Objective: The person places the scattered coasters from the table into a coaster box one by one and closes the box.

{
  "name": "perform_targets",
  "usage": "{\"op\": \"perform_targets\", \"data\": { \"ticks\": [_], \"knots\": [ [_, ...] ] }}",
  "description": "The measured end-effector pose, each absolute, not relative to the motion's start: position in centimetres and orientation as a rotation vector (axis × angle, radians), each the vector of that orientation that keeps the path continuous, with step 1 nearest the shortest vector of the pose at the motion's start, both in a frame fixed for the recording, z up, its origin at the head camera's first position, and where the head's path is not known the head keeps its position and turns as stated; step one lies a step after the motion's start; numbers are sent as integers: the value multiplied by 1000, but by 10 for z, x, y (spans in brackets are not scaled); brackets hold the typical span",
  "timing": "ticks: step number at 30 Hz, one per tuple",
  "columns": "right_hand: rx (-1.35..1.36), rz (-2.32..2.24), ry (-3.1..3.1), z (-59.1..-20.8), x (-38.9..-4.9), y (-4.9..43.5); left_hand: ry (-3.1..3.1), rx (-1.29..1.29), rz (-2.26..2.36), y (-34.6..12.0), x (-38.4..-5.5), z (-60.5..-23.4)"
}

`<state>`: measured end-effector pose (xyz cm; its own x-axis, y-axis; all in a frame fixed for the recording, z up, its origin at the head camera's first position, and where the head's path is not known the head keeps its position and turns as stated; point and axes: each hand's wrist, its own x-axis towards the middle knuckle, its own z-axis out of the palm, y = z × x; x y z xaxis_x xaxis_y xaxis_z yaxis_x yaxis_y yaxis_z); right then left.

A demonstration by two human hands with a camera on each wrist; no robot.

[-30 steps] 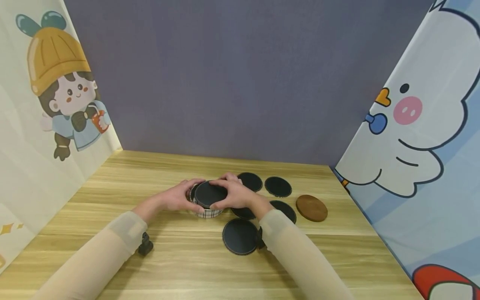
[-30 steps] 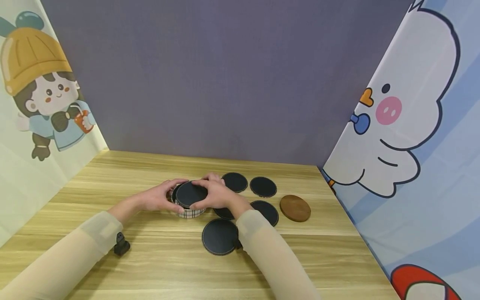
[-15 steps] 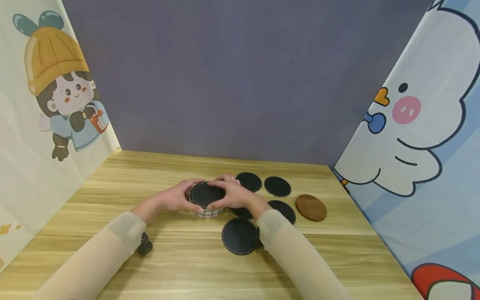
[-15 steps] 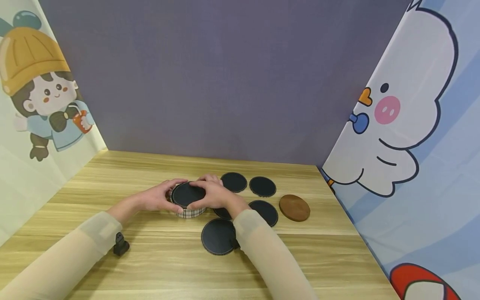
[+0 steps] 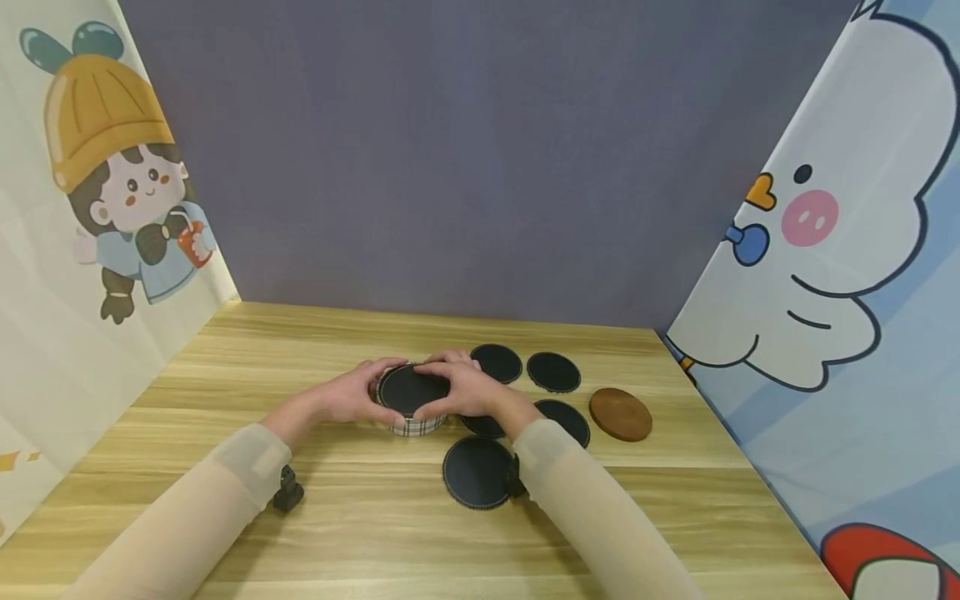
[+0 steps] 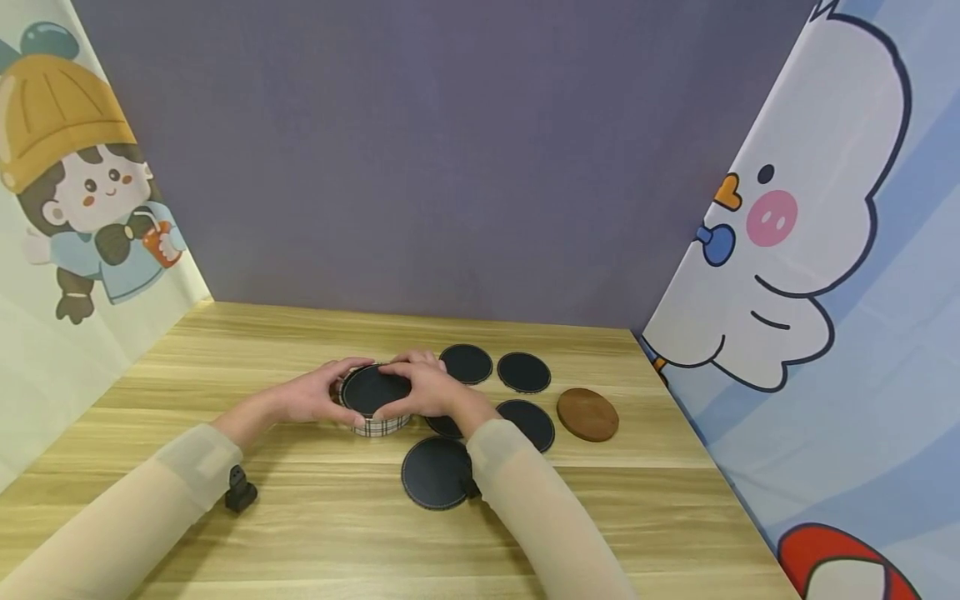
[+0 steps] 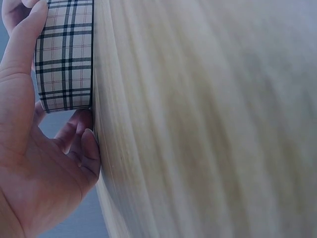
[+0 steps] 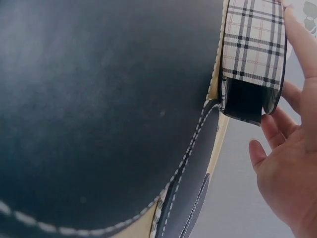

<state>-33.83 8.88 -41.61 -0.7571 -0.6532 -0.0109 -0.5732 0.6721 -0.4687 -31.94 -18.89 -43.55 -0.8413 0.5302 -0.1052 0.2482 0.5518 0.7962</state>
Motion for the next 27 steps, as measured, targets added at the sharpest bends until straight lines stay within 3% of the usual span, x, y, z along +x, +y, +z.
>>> {"op": "perform_targets", "data": {
  "ticks": [27],
  "knots": [
    [-1014, -735, 2688, -410, -333, 105, 2491, 635, 1181, -188, -320, -439]
  ]
}}
